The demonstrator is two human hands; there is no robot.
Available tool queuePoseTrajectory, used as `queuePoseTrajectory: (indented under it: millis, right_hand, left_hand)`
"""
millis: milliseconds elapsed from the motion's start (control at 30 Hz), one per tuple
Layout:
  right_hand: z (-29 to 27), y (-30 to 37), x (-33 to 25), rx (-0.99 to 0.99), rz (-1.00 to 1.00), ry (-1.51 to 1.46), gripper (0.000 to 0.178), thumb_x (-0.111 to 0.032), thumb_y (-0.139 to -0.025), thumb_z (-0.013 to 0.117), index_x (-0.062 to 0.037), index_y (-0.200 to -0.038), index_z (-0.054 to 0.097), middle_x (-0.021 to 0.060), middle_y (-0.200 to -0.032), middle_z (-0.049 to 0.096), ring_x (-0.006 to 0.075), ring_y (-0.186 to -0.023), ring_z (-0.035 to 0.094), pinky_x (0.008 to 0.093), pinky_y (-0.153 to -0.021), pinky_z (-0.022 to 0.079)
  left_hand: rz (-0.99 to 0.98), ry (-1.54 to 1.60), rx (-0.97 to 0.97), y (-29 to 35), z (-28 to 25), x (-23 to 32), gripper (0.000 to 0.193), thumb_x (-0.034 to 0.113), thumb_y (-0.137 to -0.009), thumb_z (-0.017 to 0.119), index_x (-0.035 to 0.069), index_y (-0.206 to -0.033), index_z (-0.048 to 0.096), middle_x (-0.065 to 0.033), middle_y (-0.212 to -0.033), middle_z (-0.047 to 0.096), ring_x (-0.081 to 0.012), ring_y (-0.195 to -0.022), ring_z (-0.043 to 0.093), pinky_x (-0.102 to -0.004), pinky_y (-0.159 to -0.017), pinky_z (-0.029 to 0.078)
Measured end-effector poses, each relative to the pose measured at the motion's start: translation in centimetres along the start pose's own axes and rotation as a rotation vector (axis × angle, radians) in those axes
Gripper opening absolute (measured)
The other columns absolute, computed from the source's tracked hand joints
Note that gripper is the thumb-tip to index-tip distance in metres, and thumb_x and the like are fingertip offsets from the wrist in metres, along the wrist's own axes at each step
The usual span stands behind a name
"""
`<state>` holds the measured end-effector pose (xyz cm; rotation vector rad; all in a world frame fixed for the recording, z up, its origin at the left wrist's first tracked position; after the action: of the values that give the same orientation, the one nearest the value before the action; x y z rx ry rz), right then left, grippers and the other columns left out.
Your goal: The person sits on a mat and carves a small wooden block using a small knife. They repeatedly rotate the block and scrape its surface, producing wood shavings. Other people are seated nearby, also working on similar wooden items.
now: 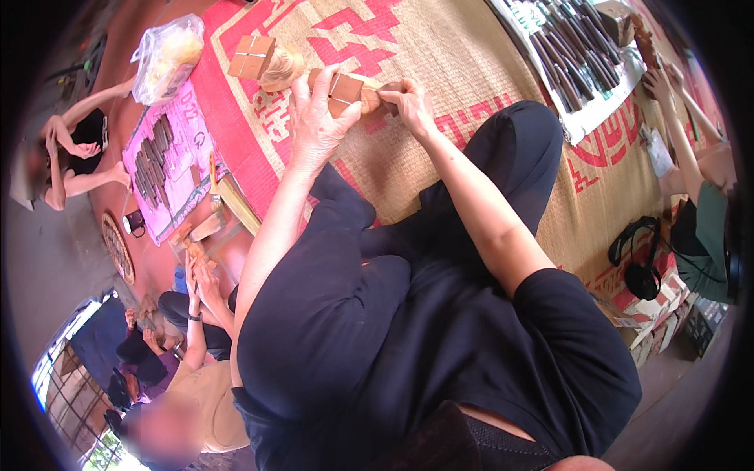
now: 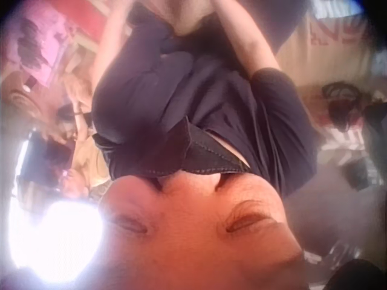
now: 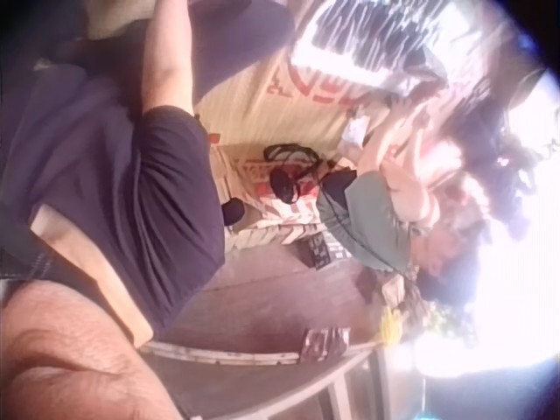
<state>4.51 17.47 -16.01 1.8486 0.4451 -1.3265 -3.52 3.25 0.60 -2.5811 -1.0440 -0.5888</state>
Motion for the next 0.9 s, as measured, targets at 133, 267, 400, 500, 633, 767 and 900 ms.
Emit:
queuePoseTrajectory:
  millis: [133, 267, 400, 500, 633, 767, 900]
  right_hand:
    - [-1.1, -0.2, -0.5, 0.029, -0.164, 0.078, 0.023, -0.022, -0.079, 0.071, -0.0008, -0.085, 0.065, 0.0054, -0.068, 0.064, 0.0118, -0.059, 0.057, 0.0274, -0.056, 0.046]
    - [0.7, 0.1, -2.6, -0.048, -0.146, 0.154, 0.021, -0.018, -0.078, 0.072, 0.0004, -0.086, 0.066, 0.0074, -0.076, 0.068, 0.0138, -0.066, 0.063, 0.0277, -0.059, 0.049]
    - [0.2, -1.2, 0.1, -0.04, 0.054, -0.055, 0.023, -0.022, -0.074, 0.076, -0.0026, -0.085, 0.07, 0.0103, -0.077, 0.071, 0.0175, -0.071, 0.068, 0.032, -0.068, 0.052]
    - [-1.2, -1.2, -0.4, 0.024, 0.174, -0.107, 0.021, -0.018, -0.074, 0.075, -0.0013, -0.085, 0.069, 0.0099, -0.081, 0.072, 0.0178, -0.072, 0.068, 0.0314, -0.068, 0.052]
    - [-0.8, -0.5, -2.3, -0.037, 0.047, 0.046, 0.021, -0.019, -0.075, 0.074, -0.0038, -0.089, 0.071, 0.0104, -0.091, 0.073, 0.0173, -0.078, 0.068, 0.0304, -0.072, 0.053]
    - [0.5, -0.7, -1.7, -0.035, 0.02, 0.002, 0.022, -0.023, -0.076, 0.074, -0.0058, -0.09, 0.073, 0.009, -0.085, 0.073, 0.0179, -0.075, 0.068, 0.0304, -0.072, 0.053]
    - [-0.8, -1.9, -0.2, -0.019, 0.063, -0.115, 0.022, -0.02, -0.076, 0.074, -0.002, -0.088, 0.069, 0.0073, -0.078, 0.069, 0.0161, -0.07, 0.065, 0.0296, -0.065, 0.051]
  left_hand:
    - [-0.036, 0.058, 0.006, -0.1, 0.0, -0.3, 0.068, 0.039, -0.074, 0.074, 0.022, -0.135, 0.048, -0.0152, -0.12, 0.044, -0.0381, -0.114, 0.05, -0.0501, -0.098, 0.043]
    - [-0.048, 0.046, -0.018, -0.1, -0.2, 0.0, 0.063, 0.031, -0.078, 0.073, 0.017, -0.135, 0.048, -0.013, -0.125, 0.045, -0.0321, -0.117, 0.052, -0.0451, -0.098, 0.045]
    - [0.004, -0.008, 0.0, -0.1, 0.0, 0.1, 0.066, 0.035, -0.078, 0.073, 0.018, -0.136, 0.048, -0.0136, -0.126, 0.045, -0.0329, -0.117, 0.052, -0.0459, -0.097, 0.045]
    - [-0.029, 0.044, -0.005, -0.1, 0.1, -0.2, 0.068, 0.039, -0.075, 0.073, 0.02, -0.136, 0.048, -0.0157, -0.126, 0.043, -0.037, -0.117, 0.05, -0.0492, -0.099, 0.042]
    - [-0.074, 0.1, -0.029, 0.0, 0.2, -0.5, 0.068, 0.039, -0.075, 0.073, 0.022, -0.136, 0.047, -0.0161, -0.125, 0.043, -0.0388, -0.116, 0.048, -0.0508, -0.099, 0.042]
    - [-0.039, 0.051, -0.015, -0.1, 0.2, -0.2, 0.068, 0.039, -0.075, 0.073, 0.022, -0.136, 0.047, -0.016, -0.125, 0.043, -0.0388, -0.116, 0.049, -0.0506, -0.099, 0.042]
    - [-0.013, 0.028, -0.004, 0.0, 0.2, -0.2, 0.068, 0.037, -0.075, 0.073, 0.022, -0.136, 0.047, -0.017, -0.124, 0.042, -0.0388, -0.116, 0.048, -0.0507, -0.099, 0.042]
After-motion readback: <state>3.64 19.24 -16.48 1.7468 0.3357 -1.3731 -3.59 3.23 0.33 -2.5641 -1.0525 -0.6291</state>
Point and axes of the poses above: each hand's wrist, its own y-axis away from the middle knuckle, its own z-axis out of the palm, x = y × z, the point moved 5 cm from there along -y, towards the middle knuckle
